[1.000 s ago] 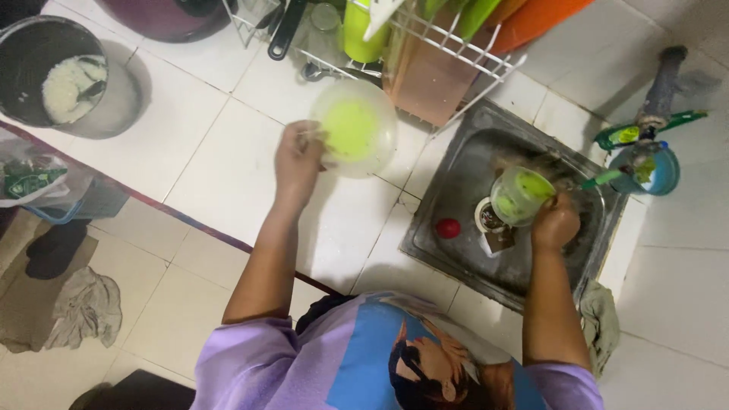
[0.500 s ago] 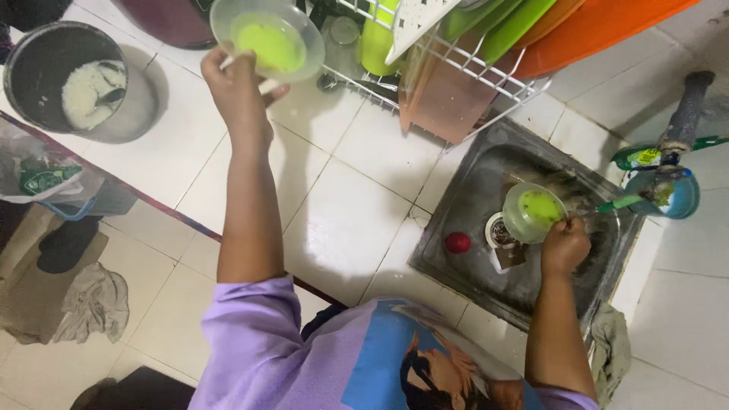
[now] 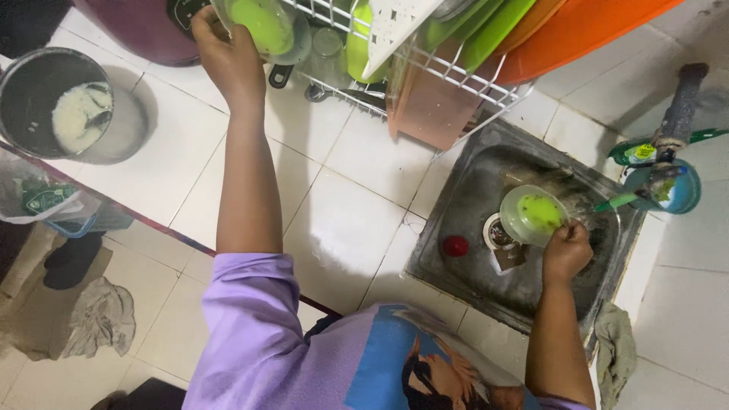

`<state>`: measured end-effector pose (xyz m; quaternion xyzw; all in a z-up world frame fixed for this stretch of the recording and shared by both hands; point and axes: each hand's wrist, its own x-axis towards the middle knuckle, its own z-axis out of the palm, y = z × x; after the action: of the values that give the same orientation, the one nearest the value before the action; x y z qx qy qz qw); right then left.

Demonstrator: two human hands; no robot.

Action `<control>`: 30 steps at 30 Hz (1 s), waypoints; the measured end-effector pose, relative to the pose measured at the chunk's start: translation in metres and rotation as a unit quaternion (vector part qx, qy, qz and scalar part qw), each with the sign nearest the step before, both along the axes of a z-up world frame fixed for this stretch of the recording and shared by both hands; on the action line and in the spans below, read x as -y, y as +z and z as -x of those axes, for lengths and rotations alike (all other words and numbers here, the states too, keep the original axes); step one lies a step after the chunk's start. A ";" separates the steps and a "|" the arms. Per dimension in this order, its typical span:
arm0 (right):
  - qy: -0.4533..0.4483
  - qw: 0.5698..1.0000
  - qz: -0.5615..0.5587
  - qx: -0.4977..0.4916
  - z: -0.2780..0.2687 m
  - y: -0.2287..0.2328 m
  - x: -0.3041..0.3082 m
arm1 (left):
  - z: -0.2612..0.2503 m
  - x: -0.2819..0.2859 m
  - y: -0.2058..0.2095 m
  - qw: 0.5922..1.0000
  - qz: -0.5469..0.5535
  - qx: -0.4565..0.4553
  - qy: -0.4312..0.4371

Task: Washing plastic containers and lids in a kitchen sink using a sponge.

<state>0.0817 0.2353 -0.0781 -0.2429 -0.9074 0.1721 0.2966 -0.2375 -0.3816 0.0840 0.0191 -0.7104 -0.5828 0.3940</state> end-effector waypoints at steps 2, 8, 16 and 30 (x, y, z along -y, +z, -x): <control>-0.004 1.000 0.002 -0.006 0.002 0.001 0.000 | -0.008 -0.001 0.008 1.000 0.006 0.005 0.001; 0.003 1.000 0.005 -0.022 0.008 0.013 0.011 | -0.043 -0.016 0.036 0.998 0.045 0.024 -0.027; 0.024 0.996 -0.053 -0.065 0.020 0.011 0.001 | -0.095 -0.044 0.043 0.979 0.203 0.008 0.018; 0.036 0.996 0.006 -0.079 0.015 0.011 0.010 | -0.144 -0.097 0.037 0.952 0.290 -0.082 -0.054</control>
<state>0.0668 0.2252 -0.0671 -0.1977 -0.8883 0.2062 0.3596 -0.0938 -0.2851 0.1207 -0.1827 -0.8138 -0.3719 0.4075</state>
